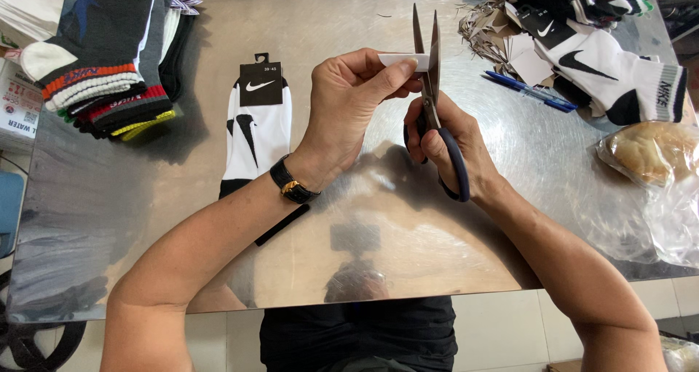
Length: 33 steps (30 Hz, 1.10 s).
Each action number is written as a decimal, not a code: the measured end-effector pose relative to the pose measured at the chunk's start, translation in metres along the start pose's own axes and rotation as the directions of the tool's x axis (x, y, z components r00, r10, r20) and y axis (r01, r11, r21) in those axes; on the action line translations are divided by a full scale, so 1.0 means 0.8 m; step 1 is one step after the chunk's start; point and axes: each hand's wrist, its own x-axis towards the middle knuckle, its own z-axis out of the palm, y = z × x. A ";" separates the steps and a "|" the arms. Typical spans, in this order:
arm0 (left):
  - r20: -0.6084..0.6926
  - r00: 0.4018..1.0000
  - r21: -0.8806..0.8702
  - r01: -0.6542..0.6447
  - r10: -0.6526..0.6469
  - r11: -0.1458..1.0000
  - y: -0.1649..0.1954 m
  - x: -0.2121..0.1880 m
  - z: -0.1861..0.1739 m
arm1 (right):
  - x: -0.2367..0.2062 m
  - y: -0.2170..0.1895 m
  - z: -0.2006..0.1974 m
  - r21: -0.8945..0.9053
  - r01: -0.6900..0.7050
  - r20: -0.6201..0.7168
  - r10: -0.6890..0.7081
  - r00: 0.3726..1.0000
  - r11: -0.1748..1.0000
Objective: The person folds a small white paper, trims it with scissors, and then uses a blue pen to draw a leaf-like pattern on the trimmed piece. The person handles the paper and tools directly on a metal table.
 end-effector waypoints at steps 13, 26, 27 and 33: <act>-0.009 1.000 0.014 0.003 -0.003 1.000 0.000 0.000 0.001 | 0.003 -0.006 0.001 -0.034 0.036 0.002 -0.036 0.999 0.999; 0.022 0.999 0.001 0.024 -0.024 1.000 0.002 0.000 -0.001 | -0.001 0.002 -0.004 -0.055 -0.011 -0.027 0.009 1.000 0.998; 0.026 0.999 -0.003 0.029 -0.029 1.000 0.003 0.001 -0.001 | -0.001 0.002 -0.004 -0.057 -0.012 -0.028 0.011 1.000 0.998; 0.028 0.999 0.007 0.030 -0.030 1.000 0.006 0.000 -0.002 | -0.002 0.002 -0.004 -0.057 -0.023 -0.026 0.022 0.999 0.998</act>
